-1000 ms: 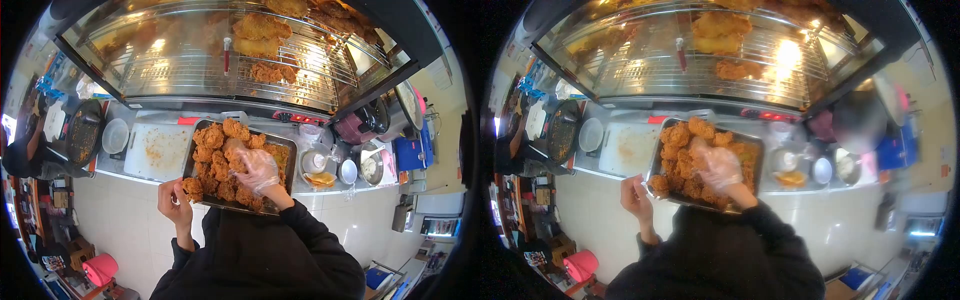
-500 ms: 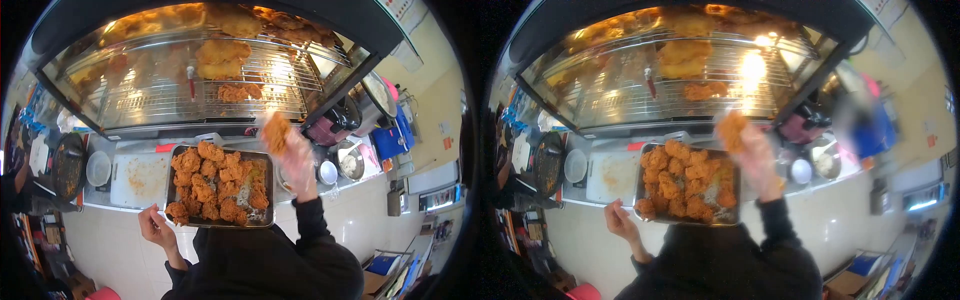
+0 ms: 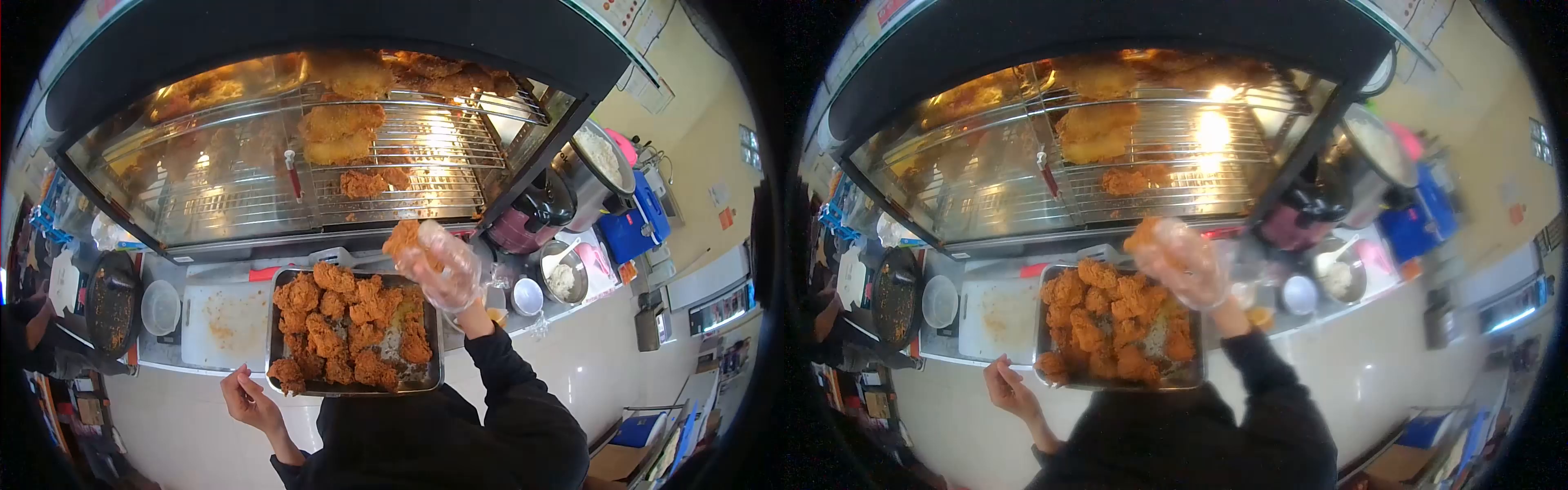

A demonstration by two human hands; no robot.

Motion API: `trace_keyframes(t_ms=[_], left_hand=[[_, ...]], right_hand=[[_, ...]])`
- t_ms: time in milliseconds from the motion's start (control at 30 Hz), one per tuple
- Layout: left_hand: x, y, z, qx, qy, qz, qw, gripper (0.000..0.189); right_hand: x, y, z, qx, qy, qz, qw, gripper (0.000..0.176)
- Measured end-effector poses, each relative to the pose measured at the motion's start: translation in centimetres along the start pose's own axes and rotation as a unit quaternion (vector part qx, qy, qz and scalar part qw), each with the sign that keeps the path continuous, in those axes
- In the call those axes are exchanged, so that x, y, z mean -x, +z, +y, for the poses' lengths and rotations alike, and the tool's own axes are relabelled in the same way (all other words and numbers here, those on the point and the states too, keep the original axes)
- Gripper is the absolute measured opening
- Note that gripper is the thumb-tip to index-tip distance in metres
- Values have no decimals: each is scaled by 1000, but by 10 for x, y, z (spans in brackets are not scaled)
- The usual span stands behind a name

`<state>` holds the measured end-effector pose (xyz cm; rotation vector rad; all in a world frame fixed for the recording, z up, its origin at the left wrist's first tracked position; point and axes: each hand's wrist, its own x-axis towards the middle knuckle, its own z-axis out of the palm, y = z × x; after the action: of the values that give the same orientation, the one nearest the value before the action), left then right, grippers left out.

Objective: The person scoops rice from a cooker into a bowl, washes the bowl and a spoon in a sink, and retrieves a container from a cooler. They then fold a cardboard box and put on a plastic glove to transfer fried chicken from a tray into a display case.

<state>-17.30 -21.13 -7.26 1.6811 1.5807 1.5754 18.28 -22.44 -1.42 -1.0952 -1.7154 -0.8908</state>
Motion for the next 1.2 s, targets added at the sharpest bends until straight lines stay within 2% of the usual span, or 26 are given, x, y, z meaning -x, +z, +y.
trace_keyframes(t_ms=[100, 167, 233, 300, 333, 433, 467, 567, 633, 767, 867, 900, 967, 1000, 1067, 1100, 1133, 1167, 1200], left_hand=[[0, 3, 1, 5, 8, -6, 1000, 18], [1, 6, -1, 14, 17, -4, 1000, 18], [2, 8, -3, 18, 37, -10, 999, 18], [5, 4, -3, 9, 30, -21, 999, 18], [7, 2, -2, 1, 15, -28, 999, 18], [12, -7, -9, -15, 7, -23, 1000, 18], [13, -8, -12, -19, 9, -15, 1000, 18], [17, -20, -9, -39, -36, 6, 999, 17], [21, -30, -16, -67, -19, 19, 997, 17], [20, -31, -24, -56, -17, 30, 998, 17], [17, -25, -28, -28, -56, 10, 998, 16], [13, -21, -16, -30, -44, 7, 999, 16], [10, -15, -10, -16, 1, -3, 1000, 16], [10, -12, -10, -7, -9, -11, 1000, 16], [13, -8, -13, 13, -27, -26, 999, 17], [14, -5, -16, 13, -6, -35, 999, 17], [16, -1, -20, 15, 15, -43, 999, 17], [16, 2, -21, 17, 36, -52, 998, 17], [17, 4, -5, 8, -19, -72, 997, 17]], right_hand=[[4, -10, 5, -97, 69, -60, 991, 47], [13, -5, 30, -56, 54, -55, 995, 46], [-4, 4, 62, 17, 116, -49, 992, 47], [-7, 24, 122, 185, 232, -56, 954, 43], [-12, 35, 148, 240, 354, -73, 901, 41], [48, 74, 299, 376, 227, -37, 898, 42], [45, 74, 316, 396, 240, -79, 883, 43], [3, 59, 305, 375, 355, -317, 796, 46], [-17, 51, 304, 358, 372, -404, 755, 48], [-26, 32, 295, 343, 361, -475, 726, 52], [-27, 14, 266, 340, 366, -509, 701, 55], [-30, 9, 248, 337, 374, -518, 692, 56], [-41, -9, 189, 344, 350, -504, 711, 58], [-37, -22, 152, 374, 212, -418, 800, 50], [-48, -45, 61, 324, 200, -538, 752, 37], [-23, -51, 33, 230, 114, -537, 803, 33], [1, -58, 4, 136, 23, -535, 833, 29], [66, -60, -21, -14, 99, -555, 826, 45], [61, -57, -57, -90, 309, -633, 704, 36]])
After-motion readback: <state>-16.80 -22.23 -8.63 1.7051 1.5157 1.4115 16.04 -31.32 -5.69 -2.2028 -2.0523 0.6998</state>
